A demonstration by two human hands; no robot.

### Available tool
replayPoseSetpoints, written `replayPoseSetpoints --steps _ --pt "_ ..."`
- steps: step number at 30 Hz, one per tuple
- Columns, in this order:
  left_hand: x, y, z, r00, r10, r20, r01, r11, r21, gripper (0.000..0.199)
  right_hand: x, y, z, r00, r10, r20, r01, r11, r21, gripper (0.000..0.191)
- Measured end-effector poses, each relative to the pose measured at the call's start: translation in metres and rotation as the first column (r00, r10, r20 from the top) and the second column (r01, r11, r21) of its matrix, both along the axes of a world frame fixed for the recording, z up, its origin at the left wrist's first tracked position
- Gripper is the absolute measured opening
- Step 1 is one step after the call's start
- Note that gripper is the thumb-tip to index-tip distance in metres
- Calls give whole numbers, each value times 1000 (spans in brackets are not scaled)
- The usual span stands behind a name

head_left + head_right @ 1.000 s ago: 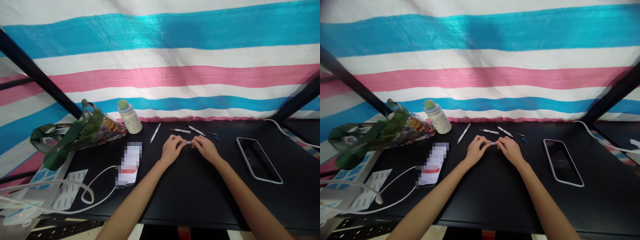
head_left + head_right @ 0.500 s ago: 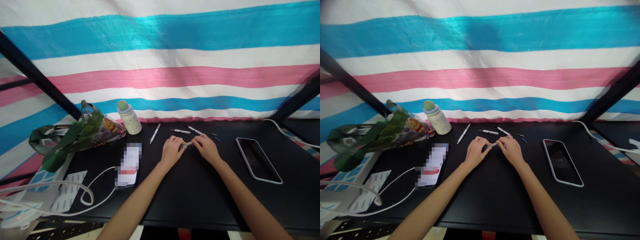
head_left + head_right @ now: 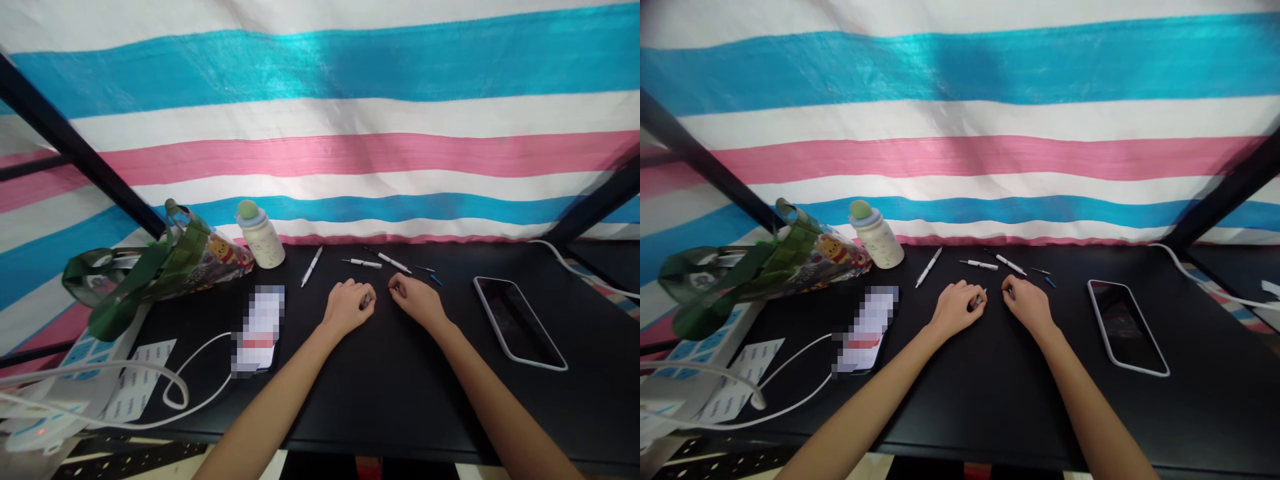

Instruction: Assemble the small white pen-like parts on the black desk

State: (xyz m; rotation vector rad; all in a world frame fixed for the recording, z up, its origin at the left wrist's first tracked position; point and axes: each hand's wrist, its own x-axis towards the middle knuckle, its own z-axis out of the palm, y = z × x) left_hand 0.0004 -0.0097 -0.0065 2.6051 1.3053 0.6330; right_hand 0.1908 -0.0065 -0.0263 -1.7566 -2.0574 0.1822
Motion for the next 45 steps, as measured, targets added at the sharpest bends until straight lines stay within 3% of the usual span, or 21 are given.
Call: replayPoseSetpoints --steps 4,10,21,30,34,38,41,45 --pt "-1 0 2 998 -62 23 63 996 -56 13 -1 1 2 999 -13 -32 11 997 -75 14" --pt "-1 1 5 992 -88 86 102 979 -176 18 -1 5 -1 955 13 -297 -65 984 -166 18" --pt "-1 3 5 991 -76 109 96 978 -188 19 -1 13 -11 801 172 -574 -252 966 -62 22" --pt "0 2 3 989 -13 149 41 982 -187 22 -6 12 -6 663 170 -729 -253 968 -5 21" --pt "-1 4 1 987 39 156 -15 988 -152 17 -7 10 -4 680 147 -719 -235 972 -24 25" --pt "-2 5 1 983 75 168 -57 992 -109 18 -6 8 -2 768 108 -631 -177 983 -47 26" --pt "-2 4 3 983 72 170 -55 993 -103 20 -6 7 -1 829 90 -552 -158 985 -75 30" --pt "-3 5 3 985 63 158 -43 991 -130 24 -6 5 3 854 113 -508 -189 977 -101 32"
